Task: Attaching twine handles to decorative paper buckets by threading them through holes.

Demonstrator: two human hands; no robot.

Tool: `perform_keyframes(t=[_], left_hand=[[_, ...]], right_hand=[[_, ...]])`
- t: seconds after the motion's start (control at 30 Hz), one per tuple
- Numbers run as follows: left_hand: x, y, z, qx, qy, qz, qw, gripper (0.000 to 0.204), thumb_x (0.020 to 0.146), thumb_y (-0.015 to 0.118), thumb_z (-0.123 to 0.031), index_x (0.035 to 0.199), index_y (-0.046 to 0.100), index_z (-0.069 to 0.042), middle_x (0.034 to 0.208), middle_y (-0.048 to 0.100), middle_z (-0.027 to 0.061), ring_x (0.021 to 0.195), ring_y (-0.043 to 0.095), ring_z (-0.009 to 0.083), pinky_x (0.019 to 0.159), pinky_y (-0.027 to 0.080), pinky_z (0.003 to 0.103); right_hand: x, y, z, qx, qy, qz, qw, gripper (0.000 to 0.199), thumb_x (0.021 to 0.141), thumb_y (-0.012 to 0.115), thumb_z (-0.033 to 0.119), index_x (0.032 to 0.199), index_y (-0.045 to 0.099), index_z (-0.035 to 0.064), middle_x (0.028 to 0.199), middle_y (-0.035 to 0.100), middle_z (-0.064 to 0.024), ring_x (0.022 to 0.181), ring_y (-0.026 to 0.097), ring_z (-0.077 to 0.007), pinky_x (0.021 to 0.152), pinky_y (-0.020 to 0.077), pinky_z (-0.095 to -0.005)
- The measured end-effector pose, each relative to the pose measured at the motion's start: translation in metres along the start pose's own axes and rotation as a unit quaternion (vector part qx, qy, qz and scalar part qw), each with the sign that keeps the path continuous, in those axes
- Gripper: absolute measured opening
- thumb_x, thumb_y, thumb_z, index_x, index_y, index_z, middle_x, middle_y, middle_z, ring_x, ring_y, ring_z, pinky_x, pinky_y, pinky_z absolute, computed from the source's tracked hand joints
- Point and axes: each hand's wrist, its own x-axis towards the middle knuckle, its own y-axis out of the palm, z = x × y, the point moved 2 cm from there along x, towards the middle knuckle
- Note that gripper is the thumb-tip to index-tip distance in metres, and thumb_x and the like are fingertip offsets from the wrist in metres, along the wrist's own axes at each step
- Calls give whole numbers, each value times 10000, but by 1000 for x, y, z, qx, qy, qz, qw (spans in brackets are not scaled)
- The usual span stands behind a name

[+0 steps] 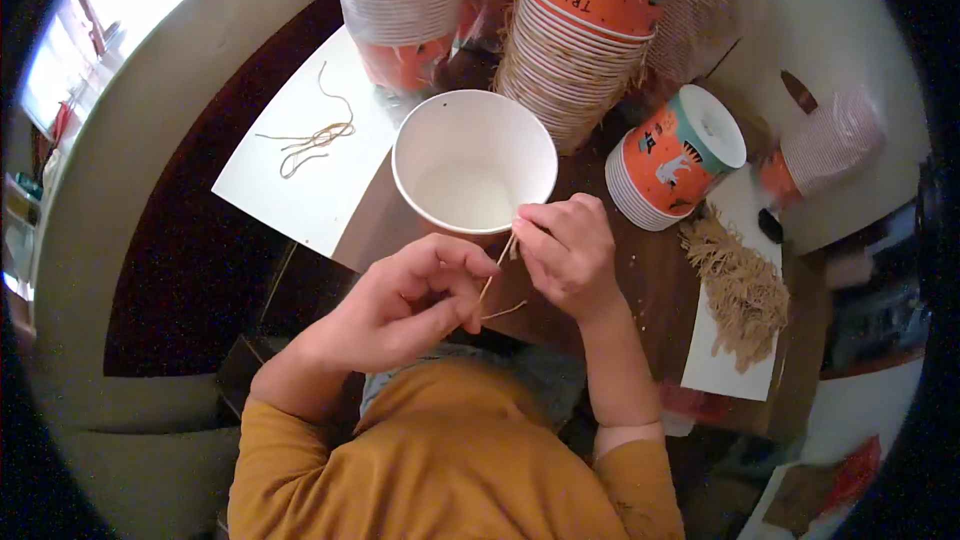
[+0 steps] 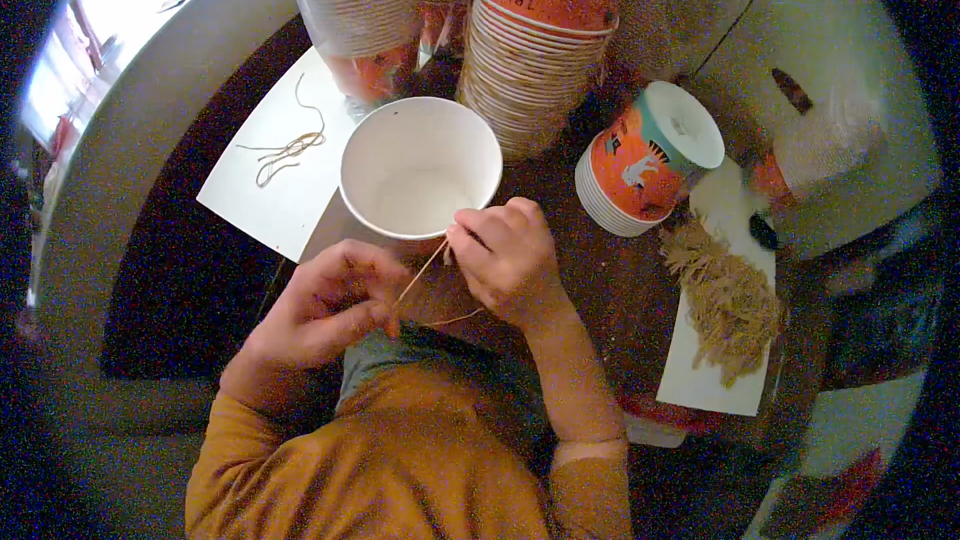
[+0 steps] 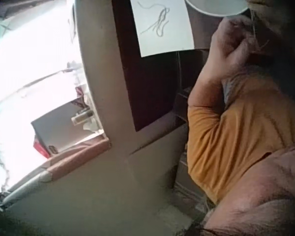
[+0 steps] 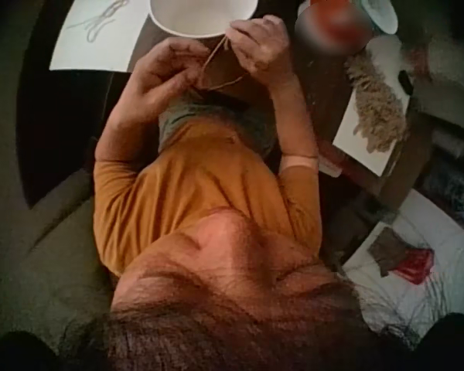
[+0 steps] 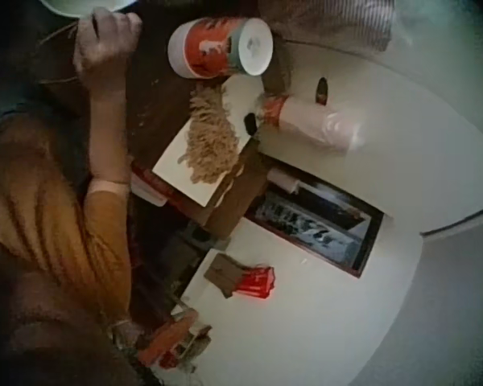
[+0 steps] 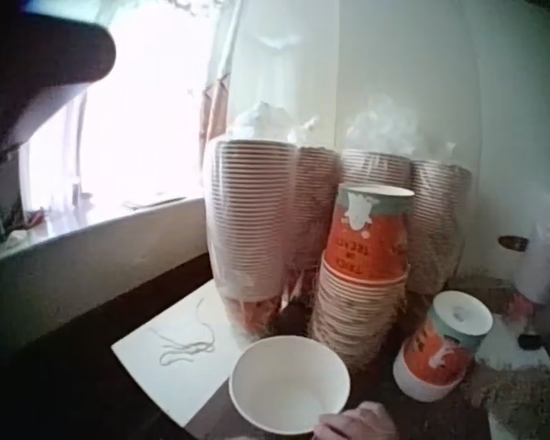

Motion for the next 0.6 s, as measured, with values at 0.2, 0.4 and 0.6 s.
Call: perform_keyframes(t=[0.2,0.4,0.6], left_hand=[[-11,-33,-23,55,-121,-15,991,525,854,544,10,1345,367,-48,800,590,6,697,523,44,584,405,175],[-15,-36,-41,77,-119,-39,989,498,843,528,26,1322,403,-34,763,600,11,698,548,52,609,423,184],[17,-21,-39,150,10,58,987,429,849,563,40,1258,437,13,945,630,75,849,603,113,743,488,251]], right_hand=[[-5,-15,-32,1,24,0,1000,246,654,671,9,884,596,53,969,634,-91,854,596,-311,804,481,-435],[30,-57,12,-3,180,161,970,790,630,685,56,1351,363,30,1314,453,-177,1238,416,-331,1063,294,-420],[51,-41,42,428,352,263,790,460,763,711,112,1180,541,20,829,644,-81,790,613,-150,734,485,-271]])
